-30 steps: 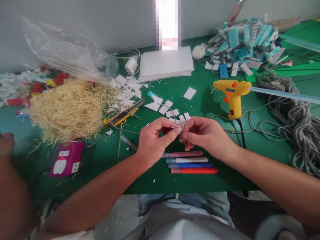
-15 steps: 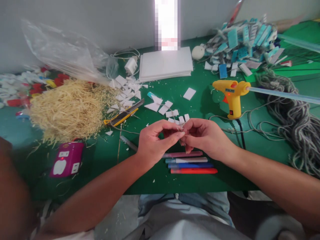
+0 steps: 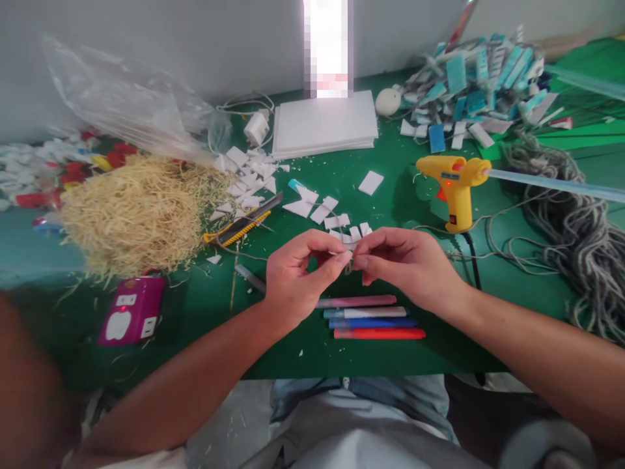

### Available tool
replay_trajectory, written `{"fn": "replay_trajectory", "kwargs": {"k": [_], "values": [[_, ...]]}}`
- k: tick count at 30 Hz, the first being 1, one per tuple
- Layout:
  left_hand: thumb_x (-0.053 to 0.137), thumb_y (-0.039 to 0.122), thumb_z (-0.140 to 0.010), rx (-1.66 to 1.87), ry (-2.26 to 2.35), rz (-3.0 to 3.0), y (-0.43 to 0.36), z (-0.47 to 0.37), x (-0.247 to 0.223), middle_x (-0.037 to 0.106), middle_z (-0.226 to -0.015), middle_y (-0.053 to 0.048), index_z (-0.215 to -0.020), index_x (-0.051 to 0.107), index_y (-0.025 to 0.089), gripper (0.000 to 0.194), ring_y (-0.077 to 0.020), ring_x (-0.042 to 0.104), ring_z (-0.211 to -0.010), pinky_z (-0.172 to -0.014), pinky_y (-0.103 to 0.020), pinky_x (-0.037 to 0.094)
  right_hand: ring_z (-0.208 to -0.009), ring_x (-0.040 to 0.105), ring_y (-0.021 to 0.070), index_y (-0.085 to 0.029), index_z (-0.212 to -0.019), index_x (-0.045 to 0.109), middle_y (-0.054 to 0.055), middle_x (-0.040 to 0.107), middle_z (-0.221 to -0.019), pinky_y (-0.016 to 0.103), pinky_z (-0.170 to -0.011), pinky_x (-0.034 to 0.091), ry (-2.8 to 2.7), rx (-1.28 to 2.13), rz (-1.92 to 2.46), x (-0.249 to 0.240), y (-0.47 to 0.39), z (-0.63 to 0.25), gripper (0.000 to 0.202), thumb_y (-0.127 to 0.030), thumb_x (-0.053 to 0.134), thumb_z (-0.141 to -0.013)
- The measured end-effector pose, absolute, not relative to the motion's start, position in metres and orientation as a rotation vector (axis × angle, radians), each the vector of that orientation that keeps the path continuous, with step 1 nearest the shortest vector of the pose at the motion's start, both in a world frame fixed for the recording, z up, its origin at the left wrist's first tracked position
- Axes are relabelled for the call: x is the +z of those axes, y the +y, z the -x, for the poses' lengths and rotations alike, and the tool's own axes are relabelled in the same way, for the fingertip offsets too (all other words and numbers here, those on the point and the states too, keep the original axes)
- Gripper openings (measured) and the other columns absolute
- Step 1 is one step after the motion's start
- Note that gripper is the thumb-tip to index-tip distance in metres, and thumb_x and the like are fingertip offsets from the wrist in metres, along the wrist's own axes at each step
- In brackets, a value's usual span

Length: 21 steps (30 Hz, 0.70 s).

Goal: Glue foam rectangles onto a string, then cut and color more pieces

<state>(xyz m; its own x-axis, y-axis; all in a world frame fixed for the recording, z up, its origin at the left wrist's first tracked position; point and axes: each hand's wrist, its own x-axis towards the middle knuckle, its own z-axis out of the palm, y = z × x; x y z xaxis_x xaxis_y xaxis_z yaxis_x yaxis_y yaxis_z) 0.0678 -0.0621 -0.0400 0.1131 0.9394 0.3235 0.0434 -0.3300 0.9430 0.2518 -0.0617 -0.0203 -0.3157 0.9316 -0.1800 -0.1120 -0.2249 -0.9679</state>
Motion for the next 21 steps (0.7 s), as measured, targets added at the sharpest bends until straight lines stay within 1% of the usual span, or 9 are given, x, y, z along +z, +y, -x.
{"fn": "replay_trajectory", "kwargs": {"k": [3,5,8,10,12,14,16,19,21], "values": [[0.079,0.021,-0.084,1.334,1.013,-1.526,-0.063,-0.069,-0.040,0.071,-0.072,0.000,-0.076,0.073,0.021,0.009,-0.0103,0.062,-0.065,-0.059,-0.020,0.052,-0.054,0.056,0.0092,-0.020,-0.078,0.070,-0.002,0.066,-0.071,0.024,-0.050,0.053,-1.253,1.647,1.104,-0.024,-0.064,-0.251,0.031,-0.044,0.088,-0.072],[0.080,0.024,-0.084,1.352,0.983,-1.483,-0.064,-0.070,-0.039,0.074,-0.076,-0.001,-0.077,0.073,0.021,0.011,-0.0111,0.065,-0.068,-0.059,-0.021,0.053,-0.054,0.054,0.0097,-0.020,-0.080,0.071,-0.001,0.065,-0.070,0.024,-0.047,0.050,-1.288,1.601,1.137,-0.026,-0.066,-0.251,0.031,-0.046,0.087,-0.073],[0.082,0.030,-0.085,1.344,0.954,-1.398,-0.066,-0.071,-0.039,0.079,-0.083,-0.003,-0.078,0.073,0.021,0.015,-0.0115,0.067,-0.065,-0.055,-0.022,0.053,-0.057,0.054,0.0114,-0.021,-0.084,0.072,0.002,0.068,-0.076,0.024,-0.046,0.046,-1.354,1.429,1.208,-0.027,-0.067,-0.254,0.026,-0.045,0.080,-0.080],[0.082,0.032,-0.085,1.337,0.965,-1.369,-0.067,-0.070,-0.038,0.080,-0.082,-0.004,-0.078,0.073,0.020,0.017,-0.0102,0.064,-0.057,-0.052,-0.022,0.052,-0.062,0.057,0.0124,-0.021,-0.085,0.072,0.003,0.071,-0.083,0.026,-0.052,0.049,-1.406,1.225,1.247,-0.026,-0.066,-0.258,0.019,-0.040,0.074,-0.087],[0.083,0.032,-0.085,1.359,0.967,-1.366,-0.067,-0.070,-0.038,0.079,-0.078,-0.003,-0.078,0.074,0.020,0.017,-0.0090,0.061,-0.053,-0.051,-0.022,0.052,-0.070,0.063,0.0146,-0.023,-0.086,0.071,0.004,0.073,-0.088,0.029,-0.062,0.054,-1.522,0.964,1.256,-0.024,-0.062,-0.264,0.012,-0.033,0.067,-0.092],[0.084,0.032,-0.085,1.386,0.952,-1.366,-0.067,-0.069,-0.038,0.079,-0.076,-0.003,-0.078,0.074,0.020,0.017,-0.0082,0.060,-0.051,-0.050,-0.021,0.052,-0.082,0.068,0.0180,-0.024,-0.089,0.072,0.006,0.075,-0.095,0.034,-0.073,0.057,-1.746,0.707,1.230,-0.024,-0.057,-0.271,0.010,-0.025,0.063,-0.093],[0.083,0.031,-0.085,1.396,0.933,-1.357,-0.066,-0.068,-0.038,0.079,-0.078,-0.002,-0.079,0.074,0.020,0.016,-0.0071,0.060,-0.051,-0.050,-0.019,0.052,-0.090,0.070,0.0213,-0.023,-0.097,0.075,0.008,0.075,-0.102,0.038,-0.080,0.058,-2.017,0.520,1.142,-0.026,-0.053,-0.277,0.012,-0.024,0.064,-0.091],[0.083,0.031,-0.086,1.393,0.923,-1.335,-0.067,-0.068,-0.039,0.081,-0.082,-0.002,-0.079,0.073,0.020,0.016,-0.0065,0.059,-0.050,-0.049,-0.019,0.052,-0.097,0.070,0.0262,-0.020,-0.111,0.074,0.012,0.075,-0.110,0.040,-0.077,0.055,-2.260,0.306,1.079,-0.032,-0.050,-0.281,0.023,-0.025,0.067,-0.089],[0.084,0.035,-0.085,1.382,0.948,-1.335,-0.068,-0.068,-0.039,0.081,-0.083,-0.004,-0.080,0.072,0.020,0.020,-0.0074,0.059,-0.049,-0.048,-0.020,0.053,-0.099,0.068,0.0276,-0.019,-0.116,0.073,0.013,0.074,-0.114,0.041,-0.075,0.052,-2.346,0.225,1.103,-0.035,-0.050,-0.281,0.027,-0.024,0.068,-0.090]]}}
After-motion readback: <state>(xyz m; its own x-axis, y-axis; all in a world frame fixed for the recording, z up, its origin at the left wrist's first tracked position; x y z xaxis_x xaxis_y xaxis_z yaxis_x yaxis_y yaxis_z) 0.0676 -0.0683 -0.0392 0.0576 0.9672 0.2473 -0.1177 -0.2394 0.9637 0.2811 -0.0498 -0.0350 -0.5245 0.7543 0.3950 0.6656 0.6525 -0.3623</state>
